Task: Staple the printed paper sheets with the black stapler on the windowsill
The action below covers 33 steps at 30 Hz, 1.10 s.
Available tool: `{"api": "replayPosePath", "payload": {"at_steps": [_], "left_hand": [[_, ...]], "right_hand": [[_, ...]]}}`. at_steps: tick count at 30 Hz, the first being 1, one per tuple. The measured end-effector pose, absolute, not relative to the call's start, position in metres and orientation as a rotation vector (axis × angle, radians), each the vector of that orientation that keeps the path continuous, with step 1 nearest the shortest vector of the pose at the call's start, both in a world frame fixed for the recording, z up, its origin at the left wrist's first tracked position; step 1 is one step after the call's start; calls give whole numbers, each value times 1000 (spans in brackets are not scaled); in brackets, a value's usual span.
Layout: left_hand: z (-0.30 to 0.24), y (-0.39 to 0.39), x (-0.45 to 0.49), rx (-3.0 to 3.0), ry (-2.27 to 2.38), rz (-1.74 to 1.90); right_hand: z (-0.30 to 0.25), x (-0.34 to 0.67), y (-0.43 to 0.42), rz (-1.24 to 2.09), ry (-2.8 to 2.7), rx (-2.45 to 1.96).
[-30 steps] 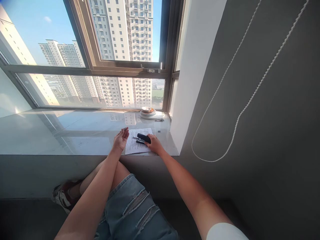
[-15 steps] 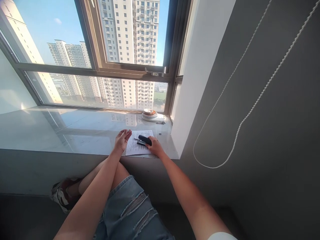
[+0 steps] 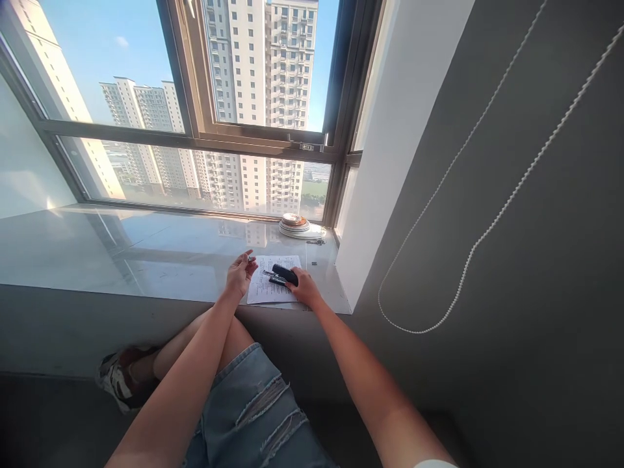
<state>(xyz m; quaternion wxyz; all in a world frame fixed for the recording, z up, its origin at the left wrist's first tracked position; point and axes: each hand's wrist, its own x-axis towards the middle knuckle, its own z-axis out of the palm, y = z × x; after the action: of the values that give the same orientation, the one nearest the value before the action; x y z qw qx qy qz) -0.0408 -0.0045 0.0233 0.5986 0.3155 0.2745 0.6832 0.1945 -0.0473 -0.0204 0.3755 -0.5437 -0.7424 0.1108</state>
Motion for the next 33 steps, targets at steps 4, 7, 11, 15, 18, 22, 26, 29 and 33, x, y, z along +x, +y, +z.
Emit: {"api": "replayPosePath", "payload": {"at_steps": [4, 7, 11, 15, 18, 22, 26, 29, 33], "left_hand": [[18, -3, -38, 927, 741, 1557], [18, -5, -34, 1161, 752, 1514], [18, -9, -32, 1511, 869, 1496], [19, -15, -34, 1902, 1199, 1507], [21, -21, -37, 2025, 1400, 1457], [23, -25, -38, 2109, 1519, 1347], [21, -19, -36, 2217, 1497, 1282], [18, -12, -36, 2302, 1448, 1238], [17, -8, -35, 2419, 1491, 1098]], "right_hand": [[-20, 194, -47, 267, -1900, -1388], [-19, 194, -47, 266, -1901, -1384], [-17, 193, -49, 275, -1895, -1384], [-17, 193, -50, 280, -1892, -1392], [-17, 193, -50, 289, -1900, -1404], [-16, 193, -50, 288, -1901, -1413], [-14, 192, -52, 283, -1895, -1408], [-14, 191, -52, 284, -1895, -1412], [-13, 191, -52, 277, -1899, -1411]]}}
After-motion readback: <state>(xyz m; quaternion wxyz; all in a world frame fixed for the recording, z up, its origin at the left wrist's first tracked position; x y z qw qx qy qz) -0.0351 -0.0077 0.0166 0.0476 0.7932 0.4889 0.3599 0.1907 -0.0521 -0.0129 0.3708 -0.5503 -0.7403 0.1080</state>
